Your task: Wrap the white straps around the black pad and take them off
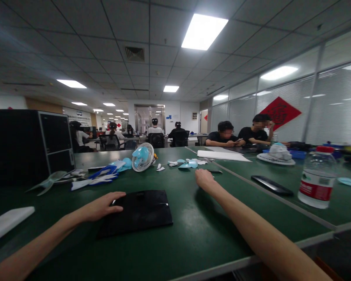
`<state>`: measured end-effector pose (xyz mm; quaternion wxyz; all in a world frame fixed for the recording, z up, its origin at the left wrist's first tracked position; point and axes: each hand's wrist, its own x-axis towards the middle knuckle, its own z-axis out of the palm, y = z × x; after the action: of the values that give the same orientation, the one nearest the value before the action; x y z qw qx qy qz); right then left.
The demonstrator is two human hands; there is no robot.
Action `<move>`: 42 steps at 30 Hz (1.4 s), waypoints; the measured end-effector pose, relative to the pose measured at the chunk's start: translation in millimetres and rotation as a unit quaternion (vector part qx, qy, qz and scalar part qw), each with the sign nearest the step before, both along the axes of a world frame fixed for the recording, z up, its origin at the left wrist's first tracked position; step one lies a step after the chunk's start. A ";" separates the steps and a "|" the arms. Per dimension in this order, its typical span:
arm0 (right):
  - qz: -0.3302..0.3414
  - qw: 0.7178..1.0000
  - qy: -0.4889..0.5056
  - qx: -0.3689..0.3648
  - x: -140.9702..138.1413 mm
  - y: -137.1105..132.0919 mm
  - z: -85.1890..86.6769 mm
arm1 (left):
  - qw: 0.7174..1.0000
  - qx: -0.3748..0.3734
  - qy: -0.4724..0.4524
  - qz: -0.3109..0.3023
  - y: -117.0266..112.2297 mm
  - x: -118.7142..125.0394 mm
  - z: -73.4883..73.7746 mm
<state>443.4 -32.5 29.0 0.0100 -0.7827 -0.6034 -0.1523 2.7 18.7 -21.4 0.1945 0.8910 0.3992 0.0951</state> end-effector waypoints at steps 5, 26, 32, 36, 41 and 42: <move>-0.060 0.994 -0.025 0.092 5.9 -27.8 50.5 | 1.000 0.006 -0.004 -0.001 -5.0 1.6 3.7; 0.281 0.726 0.627 0.023 -102.1 -52.7 45.9 | 0.943 0.030 -0.324 0.077 -21.0 -2.0 56.8; 0.292 0.718 0.632 -0.010 -110.4 -49.8 34.8 | 0.955 0.057 -0.285 0.061 -38.7 4.3 64.4; 0.295 0.716 0.633 -0.023 -112.3 -49.7 32.4 | 0.951 0.047 -0.297 0.075 -46.3 6.0 67.6; 0.282 0.730 0.619 -0.064 -114.4 -56.1 34.1 | 0.933 -0.109 -0.337 0.057 -51.2 1.0 70.8; 0.277 0.737 0.611 -0.082 -114.9 -58.2 34.4 | 0.933 -0.143 -0.326 0.047 -51.9 -0.6 71.4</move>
<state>328.5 -90.7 63.4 0.3541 -0.5030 -0.6681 0.4185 2.1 -33.2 50.1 0.4349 0.7539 0.3647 0.3309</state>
